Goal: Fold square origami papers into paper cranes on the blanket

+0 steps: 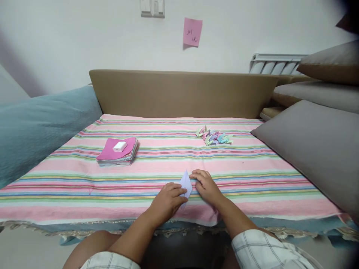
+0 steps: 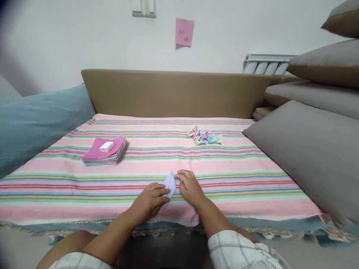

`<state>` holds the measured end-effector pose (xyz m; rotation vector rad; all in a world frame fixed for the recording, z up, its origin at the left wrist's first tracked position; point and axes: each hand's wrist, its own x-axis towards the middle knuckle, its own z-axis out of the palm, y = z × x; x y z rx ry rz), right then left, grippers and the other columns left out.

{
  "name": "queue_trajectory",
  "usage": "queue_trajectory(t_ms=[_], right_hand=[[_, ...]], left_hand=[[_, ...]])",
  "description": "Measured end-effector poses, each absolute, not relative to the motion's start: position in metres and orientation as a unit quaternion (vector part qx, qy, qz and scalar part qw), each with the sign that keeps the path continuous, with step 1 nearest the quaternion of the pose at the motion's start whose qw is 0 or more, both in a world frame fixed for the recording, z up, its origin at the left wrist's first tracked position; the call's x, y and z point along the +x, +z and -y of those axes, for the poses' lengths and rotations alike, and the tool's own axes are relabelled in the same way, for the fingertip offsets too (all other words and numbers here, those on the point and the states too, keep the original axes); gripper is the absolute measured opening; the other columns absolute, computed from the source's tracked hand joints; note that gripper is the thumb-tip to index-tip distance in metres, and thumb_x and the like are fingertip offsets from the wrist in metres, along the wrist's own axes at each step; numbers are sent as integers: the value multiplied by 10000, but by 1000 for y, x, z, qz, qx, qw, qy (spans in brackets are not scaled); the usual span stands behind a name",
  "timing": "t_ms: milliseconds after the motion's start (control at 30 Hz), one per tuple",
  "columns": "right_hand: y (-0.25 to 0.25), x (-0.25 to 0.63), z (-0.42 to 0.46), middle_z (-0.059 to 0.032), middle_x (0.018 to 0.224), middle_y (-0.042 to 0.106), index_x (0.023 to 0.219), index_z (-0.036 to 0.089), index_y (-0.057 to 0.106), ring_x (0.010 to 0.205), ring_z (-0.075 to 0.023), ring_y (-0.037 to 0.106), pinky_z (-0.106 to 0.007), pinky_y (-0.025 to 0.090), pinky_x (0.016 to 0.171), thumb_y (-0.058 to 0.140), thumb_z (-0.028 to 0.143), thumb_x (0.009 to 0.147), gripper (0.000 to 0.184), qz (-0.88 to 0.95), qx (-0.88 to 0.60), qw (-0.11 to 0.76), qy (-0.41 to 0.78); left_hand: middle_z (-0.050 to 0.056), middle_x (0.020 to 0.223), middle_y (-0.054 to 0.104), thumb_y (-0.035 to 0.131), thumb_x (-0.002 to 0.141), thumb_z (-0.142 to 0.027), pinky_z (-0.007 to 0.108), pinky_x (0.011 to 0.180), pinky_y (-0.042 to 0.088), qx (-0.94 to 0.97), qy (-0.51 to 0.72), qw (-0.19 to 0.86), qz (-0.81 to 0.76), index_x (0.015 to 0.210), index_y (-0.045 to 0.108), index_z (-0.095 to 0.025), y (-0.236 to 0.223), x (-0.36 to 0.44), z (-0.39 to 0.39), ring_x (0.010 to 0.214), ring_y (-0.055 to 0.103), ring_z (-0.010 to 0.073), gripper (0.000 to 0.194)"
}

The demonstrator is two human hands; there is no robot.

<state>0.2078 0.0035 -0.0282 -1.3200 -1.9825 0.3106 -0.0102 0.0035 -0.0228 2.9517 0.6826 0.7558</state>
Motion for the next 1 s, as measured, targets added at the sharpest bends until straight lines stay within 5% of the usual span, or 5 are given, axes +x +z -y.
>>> queue_trajectory(t_ms=[233,467,733,1000], right_hand=[[-31,203,-6,-73,1096,584,1112,205,615,1053,-206,482,-403,416,946,400,72,793,407,775,-521,344,101],[-32,203,-7,-71,1068,598,1128,215,617,1009,-210,495,-389,436,911,443,130,827,358,786,-523,321,70],[-27,199,-1,-76,1073,591,1153,218,607,976,-217,491,-374,445,872,450,137,827,371,798,-536,273,28],[-26,197,0,-74,1075,593,1167,227,588,990,-219,496,-364,433,871,463,121,808,395,792,-552,262,14]], left_hand=[[30,1096,665,479,878,-210,401,929,416,944,244,20,-221,966,666,-274,-21,-9,-3,1057,552,194,217],[55,1355,477,481,867,-209,437,952,401,939,209,36,-272,947,653,-258,-17,-8,0,1205,447,243,196],[75,1358,476,463,840,-164,436,984,388,946,177,37,-270,1245,493,-234,-10,-5,1,1202,460,234,412],[102,1356,469,444,848,-169,447,961,411,947,186,18,-260,1227,513,-234,-15,-5,-1,1205,469,241,390]])
